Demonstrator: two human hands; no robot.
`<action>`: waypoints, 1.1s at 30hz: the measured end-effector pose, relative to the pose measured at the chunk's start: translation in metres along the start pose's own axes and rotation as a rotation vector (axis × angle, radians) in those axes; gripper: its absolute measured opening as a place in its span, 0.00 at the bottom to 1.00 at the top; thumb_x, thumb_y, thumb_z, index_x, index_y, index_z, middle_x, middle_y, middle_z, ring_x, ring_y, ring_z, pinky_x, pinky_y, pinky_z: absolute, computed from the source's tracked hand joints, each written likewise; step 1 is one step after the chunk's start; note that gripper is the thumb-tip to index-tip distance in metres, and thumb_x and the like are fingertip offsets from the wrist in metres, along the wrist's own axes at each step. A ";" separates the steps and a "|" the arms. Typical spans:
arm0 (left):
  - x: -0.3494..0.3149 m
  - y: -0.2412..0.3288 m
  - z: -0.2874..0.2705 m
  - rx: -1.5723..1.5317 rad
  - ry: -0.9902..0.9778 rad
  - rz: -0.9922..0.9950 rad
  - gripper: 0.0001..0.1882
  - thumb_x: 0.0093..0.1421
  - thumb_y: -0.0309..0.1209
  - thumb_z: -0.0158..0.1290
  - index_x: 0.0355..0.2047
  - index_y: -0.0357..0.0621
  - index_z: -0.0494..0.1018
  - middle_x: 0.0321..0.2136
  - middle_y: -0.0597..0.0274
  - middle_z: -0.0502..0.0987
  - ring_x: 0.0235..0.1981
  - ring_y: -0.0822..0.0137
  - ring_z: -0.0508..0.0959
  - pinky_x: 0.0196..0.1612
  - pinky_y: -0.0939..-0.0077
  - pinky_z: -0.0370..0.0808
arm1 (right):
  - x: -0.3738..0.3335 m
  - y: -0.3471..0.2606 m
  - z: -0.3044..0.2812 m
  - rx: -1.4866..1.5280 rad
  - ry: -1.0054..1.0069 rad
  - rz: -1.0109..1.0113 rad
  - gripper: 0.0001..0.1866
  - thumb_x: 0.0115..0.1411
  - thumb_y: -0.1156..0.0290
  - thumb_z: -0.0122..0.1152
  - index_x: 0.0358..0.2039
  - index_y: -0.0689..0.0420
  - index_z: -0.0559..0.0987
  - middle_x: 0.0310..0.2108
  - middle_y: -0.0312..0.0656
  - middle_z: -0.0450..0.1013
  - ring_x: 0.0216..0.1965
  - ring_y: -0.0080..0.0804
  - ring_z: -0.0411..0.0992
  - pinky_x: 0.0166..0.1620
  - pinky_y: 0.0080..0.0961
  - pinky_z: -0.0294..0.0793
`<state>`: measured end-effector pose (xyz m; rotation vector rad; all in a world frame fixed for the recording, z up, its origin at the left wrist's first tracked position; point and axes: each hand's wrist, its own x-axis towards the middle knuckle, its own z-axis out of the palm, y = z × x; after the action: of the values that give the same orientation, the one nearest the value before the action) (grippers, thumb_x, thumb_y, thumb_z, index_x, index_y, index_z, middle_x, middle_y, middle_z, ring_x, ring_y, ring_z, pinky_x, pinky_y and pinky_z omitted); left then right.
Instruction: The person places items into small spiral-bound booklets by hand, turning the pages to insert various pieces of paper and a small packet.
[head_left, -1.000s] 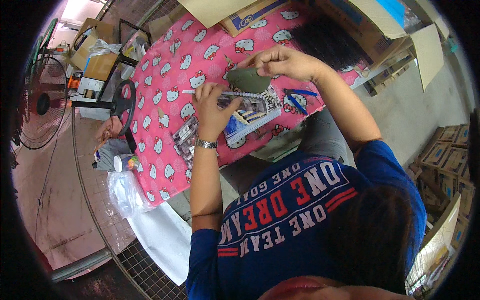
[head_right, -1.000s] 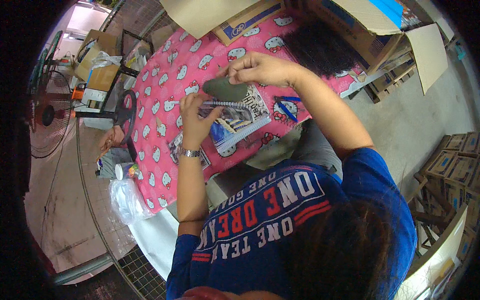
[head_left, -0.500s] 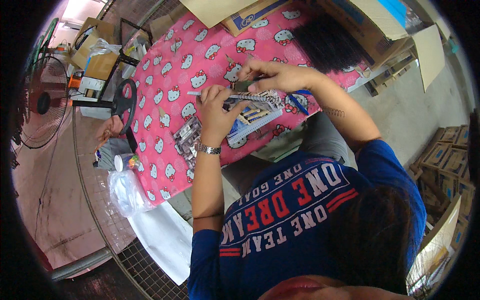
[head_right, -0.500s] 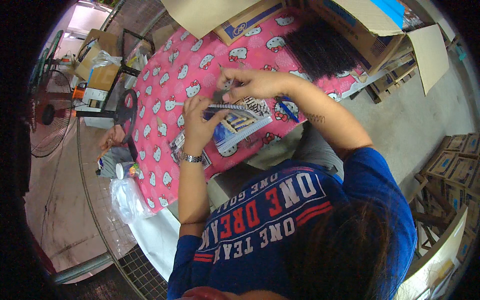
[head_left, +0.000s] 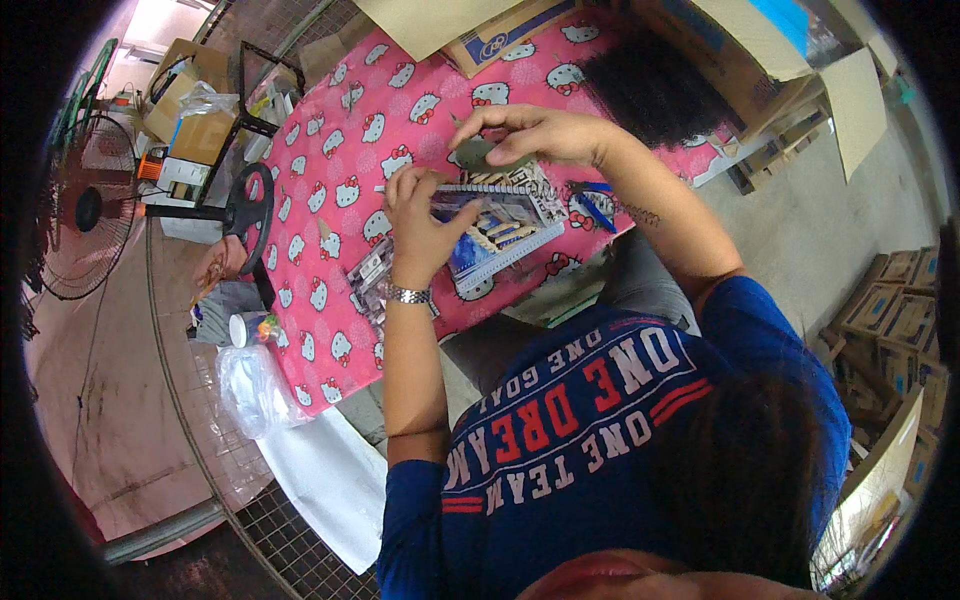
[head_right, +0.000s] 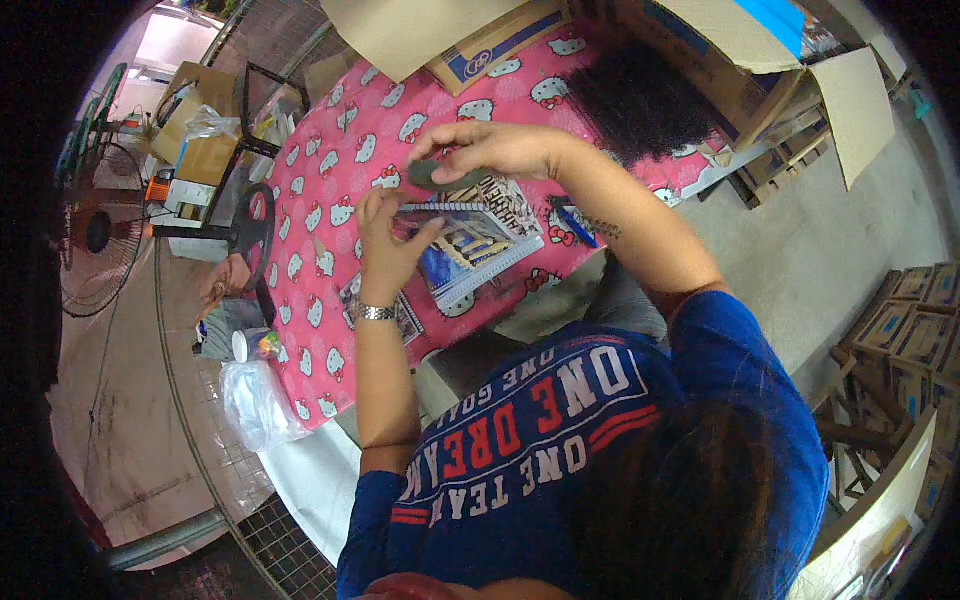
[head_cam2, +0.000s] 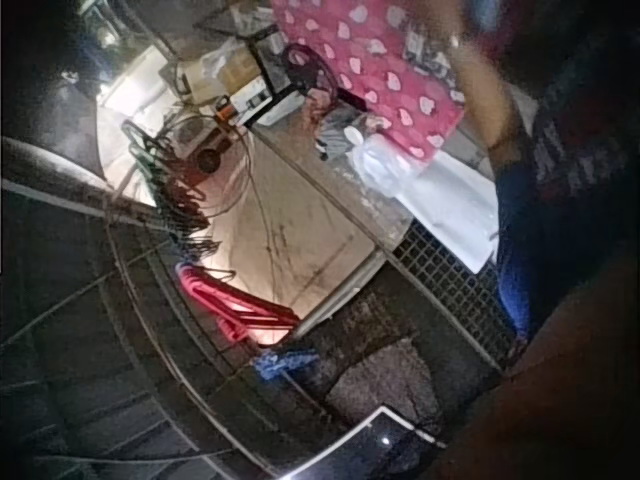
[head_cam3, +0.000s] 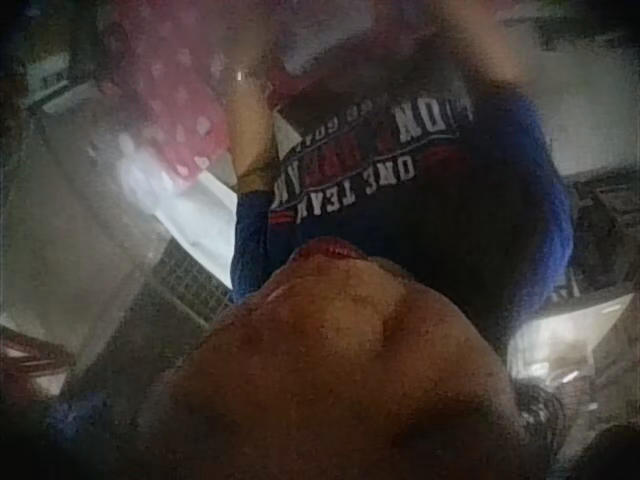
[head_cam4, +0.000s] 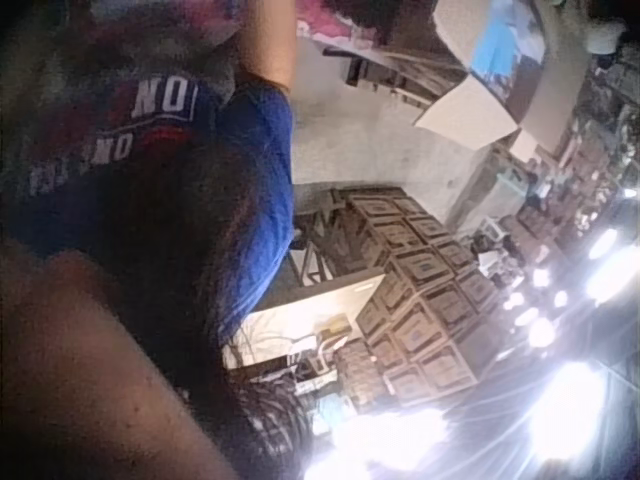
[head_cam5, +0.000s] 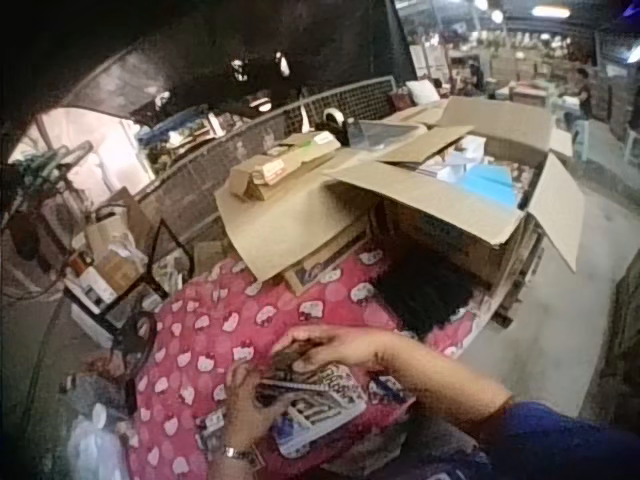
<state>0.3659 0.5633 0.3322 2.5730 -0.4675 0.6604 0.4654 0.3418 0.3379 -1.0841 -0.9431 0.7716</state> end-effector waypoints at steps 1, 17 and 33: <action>-0.003 -0.003 -0.001 -0.030 0.012 -0.026 0.22 0.41 0.39 0.70 0.35 0.43 0.77 0.35 0.57 0.72 0.46 0.53 0.68 0.52 0.59 0.64 | -0.001 -0.005 0.008 0.237 0.011 -0.066 0.23 0.58 0.67 0.63 0.53 0.57 0.74 0.49 0.39 0.72 0.51 0.27 0.70 0.55 0.26 0.69; 0.007 0.013 0.008 -0.036 -0.076 -0.027 0.24 0.41 0.41 0.69 0.35 0.42 0.76 0.35 0.58 0.74 0.43 0.55 0.70 0.47 0.59 0.67 | -0.004 -0.009 -0.006 -0.303 -0.073 0.136 0.24 0.57 0.66 0.63 0.54 0.59 0.73 0.50 0.38 0.71 0.52 0.27 0.68 0.57 0.25 0.65; 0.004 0.019 0.001 -0.102 -0.035 -0.160 0.27 0.40 0.38 0.71 0.34 0.34 0.71 0.34 0.50 0.73 0.42 0.50 0.71 0.45 0.58 0.69 | 0.014 -0.010 0.001 -0.156 -0.028 0.076 0.23 0.58 0.69 0.61 0.54 0.60 0.73 0.48 0.40 0.73 0.52 0.26 0.68 0.56 0.26 0.66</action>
<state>0.3618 0.5460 0.3402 2.4970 -0.2944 0.5223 0.4710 0.3511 0.3504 -1.2541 -1.0030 0.7870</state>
